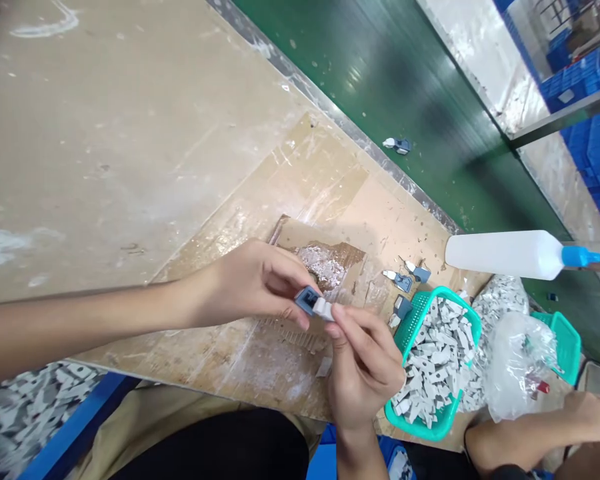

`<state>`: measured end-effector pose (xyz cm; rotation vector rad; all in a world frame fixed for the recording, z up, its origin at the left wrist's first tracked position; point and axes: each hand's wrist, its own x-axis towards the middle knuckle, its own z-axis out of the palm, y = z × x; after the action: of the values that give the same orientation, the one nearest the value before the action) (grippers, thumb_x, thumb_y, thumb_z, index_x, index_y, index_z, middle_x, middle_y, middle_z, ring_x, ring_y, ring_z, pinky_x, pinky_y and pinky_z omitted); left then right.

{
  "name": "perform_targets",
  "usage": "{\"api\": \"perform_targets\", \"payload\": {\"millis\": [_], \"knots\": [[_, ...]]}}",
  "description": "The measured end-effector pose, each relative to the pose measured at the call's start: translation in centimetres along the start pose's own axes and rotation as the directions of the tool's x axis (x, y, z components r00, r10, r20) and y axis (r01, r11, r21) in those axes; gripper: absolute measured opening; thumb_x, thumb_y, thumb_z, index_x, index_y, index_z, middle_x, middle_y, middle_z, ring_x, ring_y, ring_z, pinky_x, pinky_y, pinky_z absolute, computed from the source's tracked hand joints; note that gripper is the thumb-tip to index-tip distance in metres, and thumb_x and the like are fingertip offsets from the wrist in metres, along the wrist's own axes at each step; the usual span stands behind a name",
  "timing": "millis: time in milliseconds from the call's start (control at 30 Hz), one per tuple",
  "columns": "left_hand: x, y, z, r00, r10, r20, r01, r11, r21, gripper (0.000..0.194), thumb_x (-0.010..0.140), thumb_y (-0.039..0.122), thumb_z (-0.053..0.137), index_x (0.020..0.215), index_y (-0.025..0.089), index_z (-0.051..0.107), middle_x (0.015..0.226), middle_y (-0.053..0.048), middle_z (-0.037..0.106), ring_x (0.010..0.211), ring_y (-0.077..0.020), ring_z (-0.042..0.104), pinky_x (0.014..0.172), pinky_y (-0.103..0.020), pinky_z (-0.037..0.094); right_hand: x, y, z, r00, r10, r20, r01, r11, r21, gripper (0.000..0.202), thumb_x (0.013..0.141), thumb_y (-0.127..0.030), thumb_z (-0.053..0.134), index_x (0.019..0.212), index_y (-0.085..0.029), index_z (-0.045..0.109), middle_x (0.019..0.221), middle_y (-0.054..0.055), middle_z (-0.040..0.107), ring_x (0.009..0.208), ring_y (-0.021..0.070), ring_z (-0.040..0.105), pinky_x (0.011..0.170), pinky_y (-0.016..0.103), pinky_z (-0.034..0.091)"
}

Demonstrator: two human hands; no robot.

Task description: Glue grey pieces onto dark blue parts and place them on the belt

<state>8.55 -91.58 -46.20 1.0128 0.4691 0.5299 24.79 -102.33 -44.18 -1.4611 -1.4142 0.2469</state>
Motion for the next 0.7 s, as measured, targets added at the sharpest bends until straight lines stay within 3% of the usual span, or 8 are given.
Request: {"api": "perform_targets", "payload": {"millis": [200, 300, 500, 700], "knots": [[-0.4, 0.6, 0.3, 0.991, 0.128, -0.031, -0.115, 0.956, 0.269, 0.019, 0.068, 0.022, 0.089, 0.086, 0.02, 0.082, 0.078, -0.002, 0.075, 0.069, -0.0123, 0.068, 0.061, -0.017, 0.051, 0.0, -0.6, -0.2, 0.994, -0.013, 0.108, 0.016, 0.999, -0.031, 0.041, 0.087, -0.004, 0.069, 0.114, -0.035, 0.076, 0.086, -0.001, 0.071, 0.075, 0.014, 0.066, 0.064, 0.029, 0.056], [-0.5, 0.7, 0.3, 0.989, 0.141, -0.047, -0.115, 0.929, 0.353, 0.017, 0.071, 0.027, 0.088, 0.084, 0.018, 0.082, 0.072, -0.002, 0.071, 0.066, -0.0122, 0.065, 0.057, -0.017, 0.048, 0.0, -0.7, -0.3, 0.991, -0.02, 0.131, 0.032, 0.995, -0.09, 0.048, 0.087, 0.002, 0.066, 0.116, -0.035, 0.074, 0.091, -0.001, 0.072, 0.08, 0.0133, 0.067, 0.066, 0.027, 0.057], [-0.5, 0.5, 0.1, 0.998, 0.036, -0.044, -0.021, 0.953, 0.301, 0.021, 0.071, 0.032, 0.087, 0.084, 0.016, 0.082, 0.073, -0.004, 0.071, 0.068, -0.0154, 0.067, 0.057, -0.019, 0.05, -0.4, -0.6, -0.3, 0.978, -0.013, 0.207, 0.034, 0.995, -0.098, 0.051, 0.09, 0.002, 0.059, 0.123, -0.035, 0.071, 0.092, 0.0, 0.072, 0.08, 0.0132, 0.069, 0.065, 0.026, 0.058], [-0.4, 1.6, -0.1, 0.994, -0.101, -0.032, 0.106, 0.972, 0.209, 0.016, 0.07, 0.027, 0.087, 0.084, 0.02, 0.083, 0.079, -0.003, 0.073, 0.075, -0.0173, 0.07, 0.066, -0.022, 0.055, 0.4, -1.0, -0.5, 0.942, -0.03, 0.335, 0.056, 0.996, -0.068, 0.058, 0.092, 0.005, 0.05, 0.132, -0.034, 0.065, 0.095, 0.002, 0.069, 0.084, 0.0118, 0.069, 0.069, 0.023, 0.059]]}}
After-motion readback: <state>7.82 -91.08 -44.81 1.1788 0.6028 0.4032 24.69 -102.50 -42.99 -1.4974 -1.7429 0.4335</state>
